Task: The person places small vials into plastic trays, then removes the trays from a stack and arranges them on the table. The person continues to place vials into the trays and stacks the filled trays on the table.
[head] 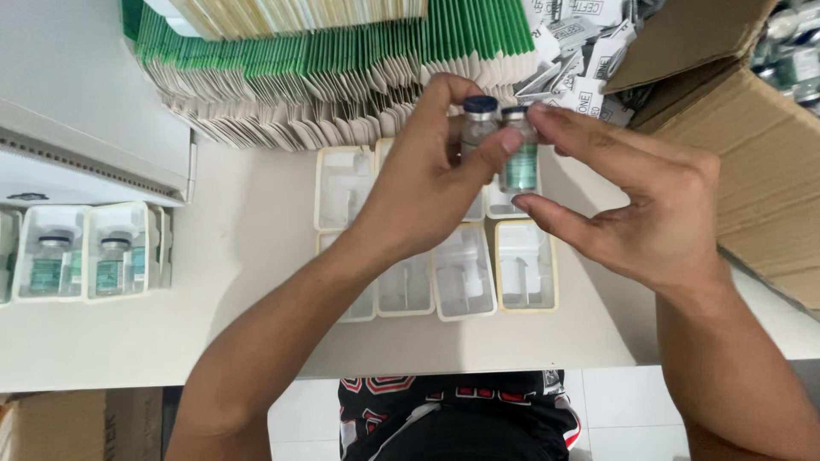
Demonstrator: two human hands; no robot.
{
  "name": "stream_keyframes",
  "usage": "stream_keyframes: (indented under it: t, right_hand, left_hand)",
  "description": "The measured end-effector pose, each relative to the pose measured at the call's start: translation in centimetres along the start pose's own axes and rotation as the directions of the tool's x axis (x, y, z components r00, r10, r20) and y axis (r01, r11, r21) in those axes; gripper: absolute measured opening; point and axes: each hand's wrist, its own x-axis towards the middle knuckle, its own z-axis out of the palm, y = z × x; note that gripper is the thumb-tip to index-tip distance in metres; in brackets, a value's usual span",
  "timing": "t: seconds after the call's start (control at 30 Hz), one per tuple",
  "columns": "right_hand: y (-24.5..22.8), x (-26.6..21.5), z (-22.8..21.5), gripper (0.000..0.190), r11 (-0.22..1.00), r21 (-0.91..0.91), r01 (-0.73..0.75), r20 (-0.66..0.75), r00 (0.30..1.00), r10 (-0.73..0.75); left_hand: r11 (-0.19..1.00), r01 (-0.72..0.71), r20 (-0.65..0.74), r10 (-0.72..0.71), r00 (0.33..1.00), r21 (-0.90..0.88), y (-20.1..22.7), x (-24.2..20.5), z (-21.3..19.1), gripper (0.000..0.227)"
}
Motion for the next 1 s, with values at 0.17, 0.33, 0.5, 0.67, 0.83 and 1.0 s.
stream_keyframes:
  t: [0.17, 0.33, 0.5, 0.67, 0.83, 1.0]
  right_hand:
    - [0.8, -1.0, 0.8, 0.050, 0.990, 0.135, -0.044, 0.025, 0.999, 0.041]
    - [1.2, -1.5, 1.5, 0.067, 0.955, 0.254, -0.153, 0.098, 0.986, 0.132]
    - [1.3, -2.0, 1.9, 0.069, 0.982, 0.148, -0.116, 0.142, 0.985, 0.095]
    - [1.5, -2.6, 3.1, 0.066, 1.000, 0.011, -0.021, 0.145, 0.989, 0.019]
    - [2.5, -1.6, 1.9, 0.064, 0.999, 0.024, 0.034, 0.125, 0.991, -0.037]
    - [3.5, -2.2, 2.3, 0.063, 0.982, 0.180, -0.050, 0.077, 0.996, 0.037]
  left_hand:
    - [0.999, -0.025, 0.101, 0.029, 0.994, -0.040, -1.0, 0.1, -0.2, 0.037]
    - [0.988, 0.138, 0.149, -0.147, 0.978, 0.071, -1.5, -0.5, -1.0, 0.037]
    - [0.996, 0.090, 0.177, -0.086, 0.980, -0.013, -2.8, -1.4, -1.3, 0.035]
    - [0.981, 0.126, 0.163, -0.102, 0.981, -0.145, -5.1, -2.0, -1.2, 0.037]
    - [0.924, 0.184, 0.101, -0.159, 0.982, -0.336, -5.8, -1.4, -1.7, 0.037]
    - [0.908, 0.245, 0.064, -0.238, 0.969, -0.339, -6.1, -1.9, -2.5, 0.038]
